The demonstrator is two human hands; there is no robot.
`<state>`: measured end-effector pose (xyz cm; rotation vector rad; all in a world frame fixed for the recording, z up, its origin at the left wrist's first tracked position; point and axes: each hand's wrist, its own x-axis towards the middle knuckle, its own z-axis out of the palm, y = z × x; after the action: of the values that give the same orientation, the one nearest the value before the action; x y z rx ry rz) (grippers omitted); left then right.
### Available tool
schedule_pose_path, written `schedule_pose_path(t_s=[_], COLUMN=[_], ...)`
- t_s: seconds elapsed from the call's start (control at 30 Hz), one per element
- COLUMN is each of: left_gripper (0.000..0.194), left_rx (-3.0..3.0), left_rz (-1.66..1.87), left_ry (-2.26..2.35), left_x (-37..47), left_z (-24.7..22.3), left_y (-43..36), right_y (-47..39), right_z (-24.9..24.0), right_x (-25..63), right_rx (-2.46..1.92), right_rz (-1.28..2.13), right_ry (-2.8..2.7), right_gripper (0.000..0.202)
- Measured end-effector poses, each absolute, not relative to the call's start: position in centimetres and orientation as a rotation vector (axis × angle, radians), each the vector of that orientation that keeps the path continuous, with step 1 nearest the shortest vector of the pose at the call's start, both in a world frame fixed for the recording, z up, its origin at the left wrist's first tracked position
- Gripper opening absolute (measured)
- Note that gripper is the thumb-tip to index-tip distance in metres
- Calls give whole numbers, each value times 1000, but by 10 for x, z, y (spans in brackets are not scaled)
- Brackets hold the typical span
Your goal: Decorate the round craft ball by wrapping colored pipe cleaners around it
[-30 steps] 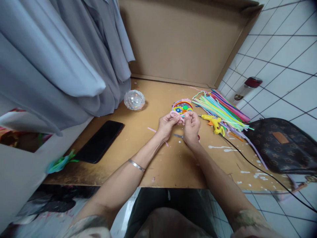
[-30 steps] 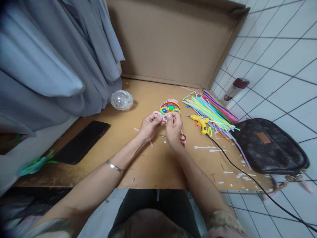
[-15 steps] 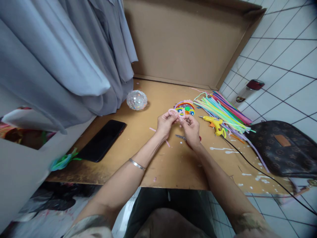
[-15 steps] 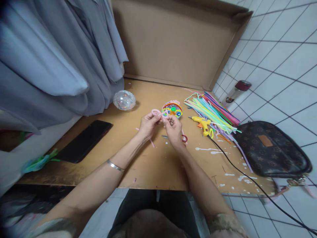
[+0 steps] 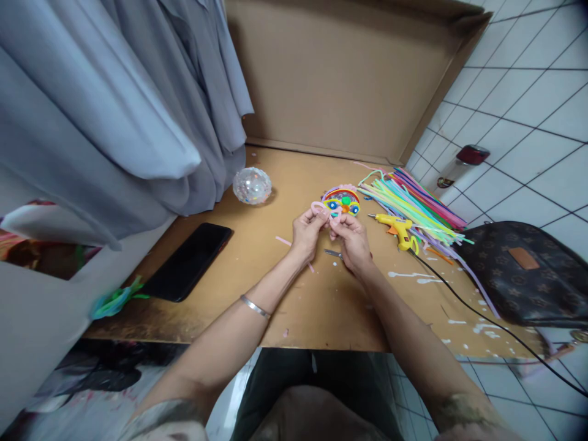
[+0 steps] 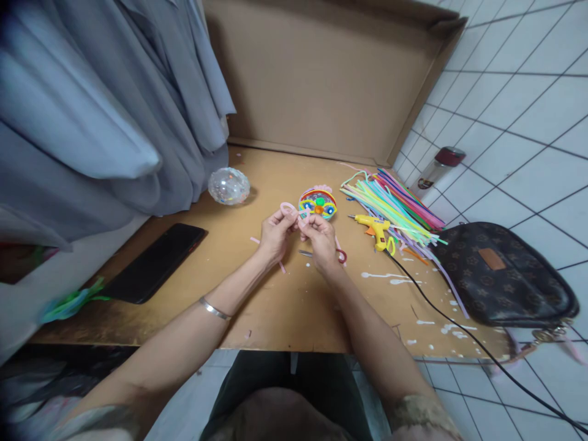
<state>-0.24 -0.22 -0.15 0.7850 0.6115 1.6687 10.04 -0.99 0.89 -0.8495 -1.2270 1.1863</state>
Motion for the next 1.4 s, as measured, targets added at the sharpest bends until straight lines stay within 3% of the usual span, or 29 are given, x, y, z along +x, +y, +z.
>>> schedule_pose_path(t_s=[0.17, 0.4, 0.83, 1.13, 1.4], left_gripper=[43, 37, 45, 33, 25], left_rx=[818, 903, 956, 1004, 840], left_rz=[1669, 1687, 1620, 1692, 1849], left_ry=[622, 744, 665, 730, 877], left_x=[-3, -7, -5, -9, -30], left_z=[-2, 2, -3, -7, -4], left_y=[-1, -1, -1, 5, 62], right_y=[-12, -12, -3, -1, 33], right_z=[12, 12, 5, -4, 2], right_x=[102, 105, 108, 106, 124], right_rx=[-869, -897, -925, -941, -1043], right_rz=[1203, 918, 789, 740, 335], right_ry=[-1267, -1311, -1228, -1328, -1074], right_gripper=[32, 33, 26, 28, 28])
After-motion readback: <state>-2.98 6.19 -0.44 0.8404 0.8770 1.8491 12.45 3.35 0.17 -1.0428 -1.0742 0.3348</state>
